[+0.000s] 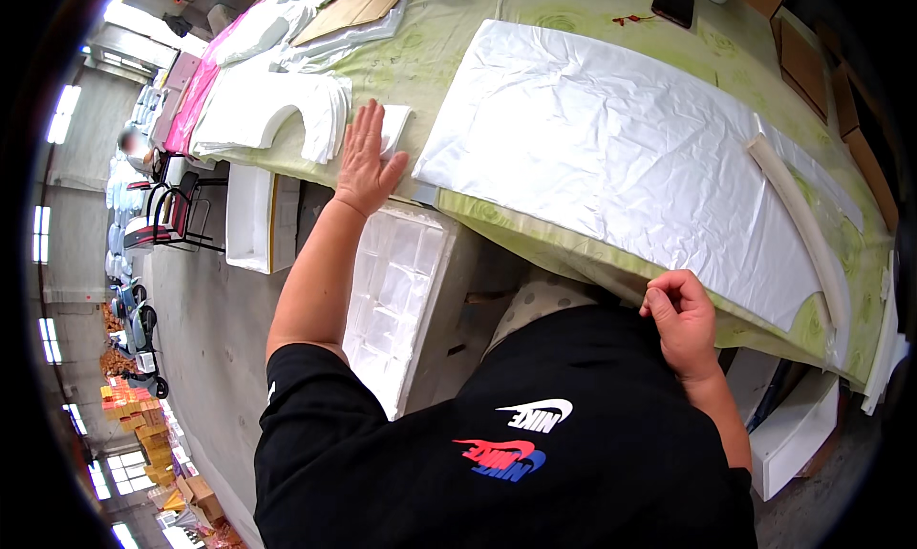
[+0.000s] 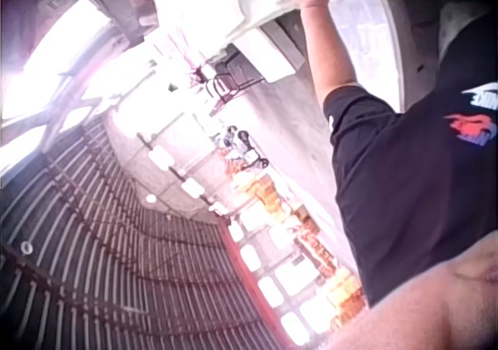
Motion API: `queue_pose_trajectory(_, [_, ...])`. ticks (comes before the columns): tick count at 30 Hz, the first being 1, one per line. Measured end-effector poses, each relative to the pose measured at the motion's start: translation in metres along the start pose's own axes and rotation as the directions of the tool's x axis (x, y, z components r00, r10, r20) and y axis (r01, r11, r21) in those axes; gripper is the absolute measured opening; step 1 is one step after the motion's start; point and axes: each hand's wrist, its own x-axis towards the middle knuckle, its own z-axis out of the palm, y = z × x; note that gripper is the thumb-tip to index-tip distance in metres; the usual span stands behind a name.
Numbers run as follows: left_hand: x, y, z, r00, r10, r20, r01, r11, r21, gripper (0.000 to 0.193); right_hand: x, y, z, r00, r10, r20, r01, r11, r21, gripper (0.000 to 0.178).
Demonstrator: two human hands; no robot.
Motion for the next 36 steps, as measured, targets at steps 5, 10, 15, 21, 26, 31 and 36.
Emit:
queue_pose_trajectory(5, [0.005,0.005,-0.003,0.957,-0.086,0.278,0.052,0.991,0.127,0.086,0.001,-0.001,0.002,1.000,-0.003,-0.001,0.003,1.000,-0.001,0.007])
queue_pose_trajectory(10, [0.007,0.008,-0.005,0.947,-0.102,0.305,0.057,0.986,0.154,0.085,0.000,-0.001,0.003,1.000,0.001,-0.024,-0.001,1.000,-0.006,0.007])
queue_pose_trajectory(15, [0.006,0.004,-0.003,0.946,-0.098,0.311,0.056,0.988,0.141,0.085,0.001,-0.003,0.000,0.999,-0.023,-0.034,0.023,1.000,-0.005,0.007])
queue_pose_trajectory(21, [0.007,0.004,-0.003,0.944,-0.105,0.314,0.055,0.985,0.164,0.086,0.000,-0.005,-0.006,0.995,-0.034,-0.095,0.037,0.999,0.035,0.006])
queue_pose_trajectory(26, [0.012,0.008,-0.004,0.918,-0.145,0.370,0.080,0.979,0.185,0.085,-0.004,-0.002,-0.005,0.997,-0.024,-0.073,0.025,1.000,0.004,0.006])
queue_pose_trajectory(31, [0.010,0.006,-0.003,0.914,-0.165,0.371,0.098,0.977,0.190,0.086,-0.004,-0.002,-0.005,0.998,-0.031,-0.058,0.030,0.999,-0.029,0.005])
queue_pose_trajectory(36, [0.011,0.012,-0.006,0.902,-0.192,0.386,0.117,0.971,0.209,0.086,-0.005,-0.002,-0.005,0.998,-0.026,-0.064,0.025,0.999,-0.021,0.006])
